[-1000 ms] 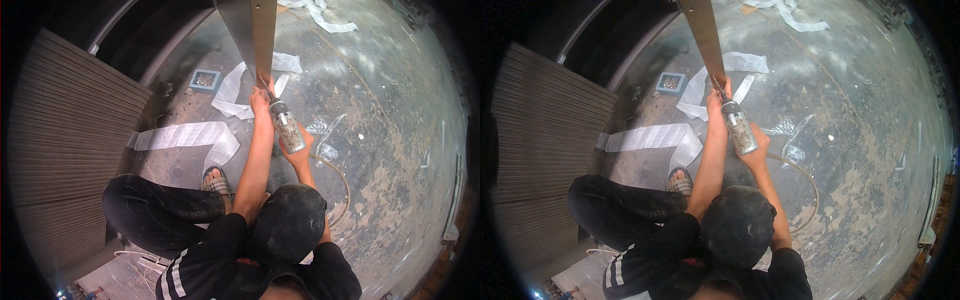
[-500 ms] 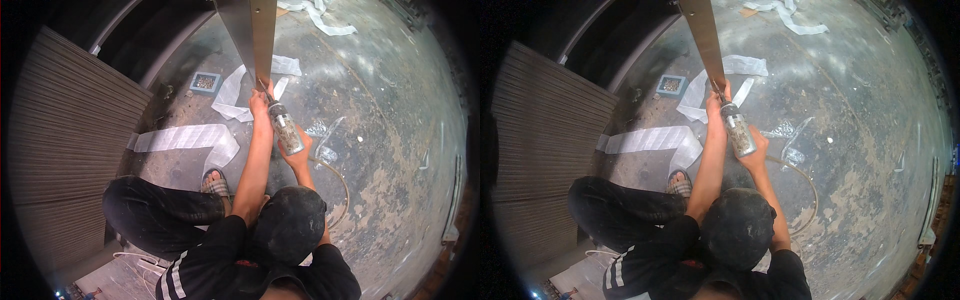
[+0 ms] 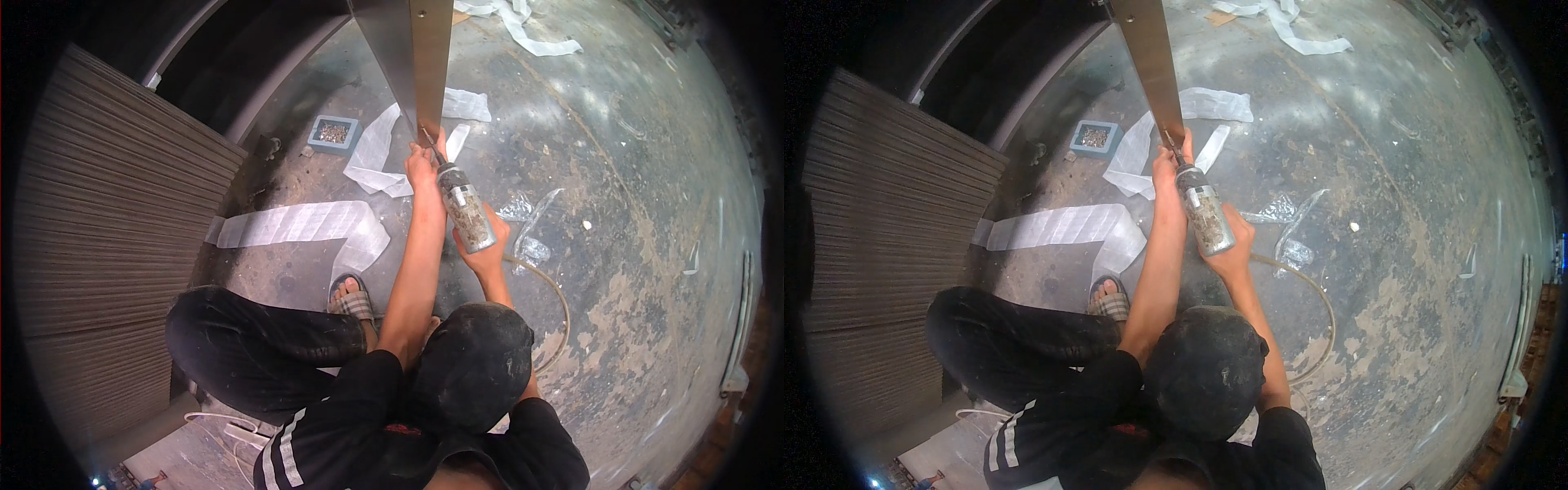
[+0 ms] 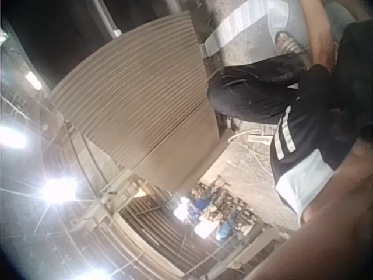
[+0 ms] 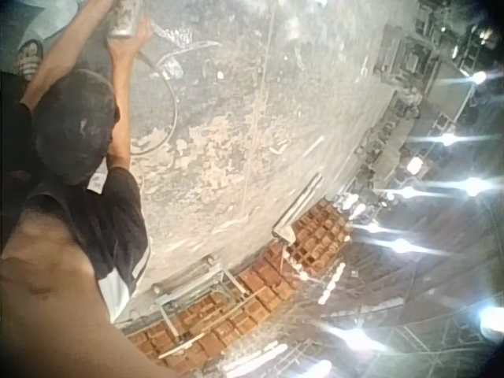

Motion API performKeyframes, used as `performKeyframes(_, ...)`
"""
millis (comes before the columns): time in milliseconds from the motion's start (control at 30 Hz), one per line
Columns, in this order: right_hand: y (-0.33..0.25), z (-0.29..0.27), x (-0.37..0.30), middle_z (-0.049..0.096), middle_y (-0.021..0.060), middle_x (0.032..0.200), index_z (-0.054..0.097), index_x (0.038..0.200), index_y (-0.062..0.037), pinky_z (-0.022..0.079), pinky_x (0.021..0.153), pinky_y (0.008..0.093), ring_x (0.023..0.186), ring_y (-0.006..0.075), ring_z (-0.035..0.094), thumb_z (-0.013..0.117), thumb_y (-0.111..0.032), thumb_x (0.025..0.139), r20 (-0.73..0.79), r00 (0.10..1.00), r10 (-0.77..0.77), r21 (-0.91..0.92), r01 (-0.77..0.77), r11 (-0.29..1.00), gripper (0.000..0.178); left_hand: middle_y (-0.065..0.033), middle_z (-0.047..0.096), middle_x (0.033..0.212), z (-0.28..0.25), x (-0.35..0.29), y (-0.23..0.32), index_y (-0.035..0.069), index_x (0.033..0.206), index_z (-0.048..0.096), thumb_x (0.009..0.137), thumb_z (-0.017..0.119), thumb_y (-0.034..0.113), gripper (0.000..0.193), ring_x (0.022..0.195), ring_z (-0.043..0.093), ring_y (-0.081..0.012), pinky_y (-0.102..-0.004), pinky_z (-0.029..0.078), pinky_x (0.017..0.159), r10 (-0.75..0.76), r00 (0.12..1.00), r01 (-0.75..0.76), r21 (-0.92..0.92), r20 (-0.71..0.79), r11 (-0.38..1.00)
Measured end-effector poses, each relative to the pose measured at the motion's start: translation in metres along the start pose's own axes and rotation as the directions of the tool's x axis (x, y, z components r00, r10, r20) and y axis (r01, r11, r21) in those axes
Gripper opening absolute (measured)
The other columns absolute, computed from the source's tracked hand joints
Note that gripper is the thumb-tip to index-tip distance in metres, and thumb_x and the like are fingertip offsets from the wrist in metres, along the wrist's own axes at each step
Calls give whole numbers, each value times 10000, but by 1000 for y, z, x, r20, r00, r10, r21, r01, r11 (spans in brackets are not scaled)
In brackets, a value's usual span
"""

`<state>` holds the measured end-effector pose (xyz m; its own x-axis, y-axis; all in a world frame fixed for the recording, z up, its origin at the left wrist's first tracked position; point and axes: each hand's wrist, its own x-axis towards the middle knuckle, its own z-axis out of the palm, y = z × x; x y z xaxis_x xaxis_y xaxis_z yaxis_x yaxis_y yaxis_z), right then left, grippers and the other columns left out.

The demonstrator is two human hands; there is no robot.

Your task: Attaching a decorative or functional metal strip to a furniture cabinet door using a pneumatic drill and screws.

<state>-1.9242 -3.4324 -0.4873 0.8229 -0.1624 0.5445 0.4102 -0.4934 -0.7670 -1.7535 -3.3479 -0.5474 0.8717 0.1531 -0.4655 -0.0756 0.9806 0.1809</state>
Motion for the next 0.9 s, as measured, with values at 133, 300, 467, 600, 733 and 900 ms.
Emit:
performKeyframes(133, 0, 2, 0, 655, 177, 828, 646, 992, 26, 503, 669, 356, 695, 344, 651, 724, -89, 617, -3, 1000, 22, 18, -22, 1000, 399, -277, 458, 1298, 2, 2, 3, -156, 1260, 370, 1035, 385, 146, 377, 1210, 518, -340, -475, 501, 1028, 8, 1000, -8, -18, -24, 1000)
performKeyframes(300, 5, 0, -4, 664, 175, 842, 647, 992, 29, 508, 682, 354, 705, 329, 660, 732, -91, 623, 9, 999, 44, 8, -44, 999, 398, -280, 418, 1294, 8, -12, -2, -146, 1302, 297, 1033, 380, 129, 394, 1209, 500, -357, -532, 540, 978, -18, 1000, 16, -136, -13, 991)
performKeyframes(467, 6, 3, -4, 672, 179, 862, 650, 1009, 31, 512, 697, 349, 728, 328, 672, 728, -88, 626, 8, 999, 37, -11, -37, 999, 409, -287, 384, 1312, 10, -11, 7, -134, 1325, 269, 1033, 375, 122, 403, 1222, 483, -362, -550, 552, 954, -53, 999, 51, -142, -12, 989)
performKeyframes(600, 6, 2, -6, 679, 180, 887, 655, 1015, 28, 517, 713, 351, 754, 327, 680, 721, -79, 622, 1, 998, 62, 18, -62, 998, 413, -283, 382, 1320, 11, -17, 3, -135, 1327, 265, 1035, 369, 130, 408, 1219, 487, -363, -543, 559, 948, -62, 998, 64, -174, 17, 983)
performKeyframes(733, 4, 6, -3, 682, 180, 903, 658, 1013, 25, 520, 725, 354, 769, 325, 682, 719, -76, 621, -7, 998, 56, 25, -56, 998, 409, -277, 388, 1324, 8, -11, 10, -136, 1315, 274, 1035, 358, 120, 388, 1233, 480, -376, -546, 552, 955, -81, 995, 91, -164, 66, 982)
performKeyframes(900, 5, 3, -4, 682, 185, 912, 657, 1004, 30, 520, 732, 357, 783, 339, 682, 722, -80, 621, 5, 998, 60, 11, -60, 998, 404, -277, 388, 1334, 12, -16, 6, -125, 1314, 289, 1028, 355, 91, 365, 1256, 462, -379, -564, 532, 974, -92, 996, 91, -207, 5, 974)
